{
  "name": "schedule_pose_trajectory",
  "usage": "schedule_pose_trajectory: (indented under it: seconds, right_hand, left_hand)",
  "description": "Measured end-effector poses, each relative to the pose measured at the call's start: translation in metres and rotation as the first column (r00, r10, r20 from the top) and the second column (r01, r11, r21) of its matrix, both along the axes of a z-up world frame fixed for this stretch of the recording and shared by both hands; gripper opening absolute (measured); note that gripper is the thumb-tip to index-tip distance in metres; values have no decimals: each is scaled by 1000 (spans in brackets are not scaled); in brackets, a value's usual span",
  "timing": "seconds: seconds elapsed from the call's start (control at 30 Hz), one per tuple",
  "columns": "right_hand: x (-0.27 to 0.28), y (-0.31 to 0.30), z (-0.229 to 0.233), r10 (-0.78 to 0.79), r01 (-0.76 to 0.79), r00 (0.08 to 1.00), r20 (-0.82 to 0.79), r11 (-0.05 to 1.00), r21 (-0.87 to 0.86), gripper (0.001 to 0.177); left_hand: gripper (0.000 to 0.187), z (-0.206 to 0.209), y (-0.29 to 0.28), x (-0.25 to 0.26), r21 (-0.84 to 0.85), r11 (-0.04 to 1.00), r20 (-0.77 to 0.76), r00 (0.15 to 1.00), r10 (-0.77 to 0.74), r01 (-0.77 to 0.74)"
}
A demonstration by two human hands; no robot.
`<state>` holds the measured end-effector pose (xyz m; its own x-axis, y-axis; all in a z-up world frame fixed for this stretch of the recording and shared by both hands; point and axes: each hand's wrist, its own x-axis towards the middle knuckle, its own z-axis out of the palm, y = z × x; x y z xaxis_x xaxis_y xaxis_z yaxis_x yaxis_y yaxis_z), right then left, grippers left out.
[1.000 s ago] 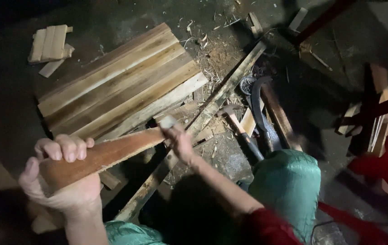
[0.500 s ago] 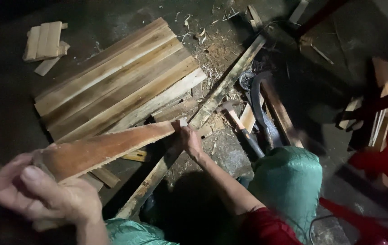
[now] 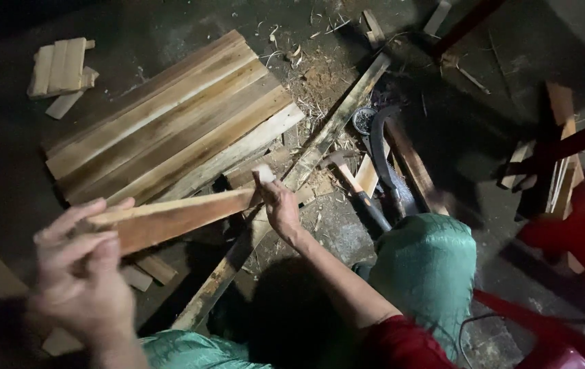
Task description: The person sands a small wooden block by holding it in one hand and rubbing it with a piece of sandpaper held in the other hand, then places the sanded block on the floor.
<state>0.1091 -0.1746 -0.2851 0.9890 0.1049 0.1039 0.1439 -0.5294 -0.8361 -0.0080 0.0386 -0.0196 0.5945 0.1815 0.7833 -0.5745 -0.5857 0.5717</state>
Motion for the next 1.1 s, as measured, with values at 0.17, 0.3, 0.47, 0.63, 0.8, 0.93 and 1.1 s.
schedule_pose_trajectory:
  seconds: [0.17,0.3,0.47,0.63,0.8,0.93,1.1]
  right_hand:
    - [-23,5,144,266,-217,963,54,635,741,20]
    - [-44,25,135,309,-366,714,629,930,-41,54]
    - [-19,6,159,375,243,759,-533,596,765,55]
    - [-28,14,177,373,-33,841,-391,758,651,47]
    - [-57,37,140,516,-446,773,370,856,-262,97]
    - [-23,10,141,303,-325,945,123,913,246,45]
    - [9,-10,-5,199,-195,974,106,980,-49,38]
  left_hand:
    - [63,27,2,-2,-274,955,-202,964,-175,116]
    - [31,8,13,-5,-326,940,-218,959,-182,105]
    - [27,-4,40,-5,-370,924,-219,957,-189,97]
    - [27,-2,31,-3,-378,921,-208,960,-189,99]
    - [26,5,25,-4,-309,946,-214,963,-167,95]
    - [36,10,26,-8,-397,918,-285,952,-113,-10]
    - [33,5,32,-6,-413,910,-263,952,-156,35]
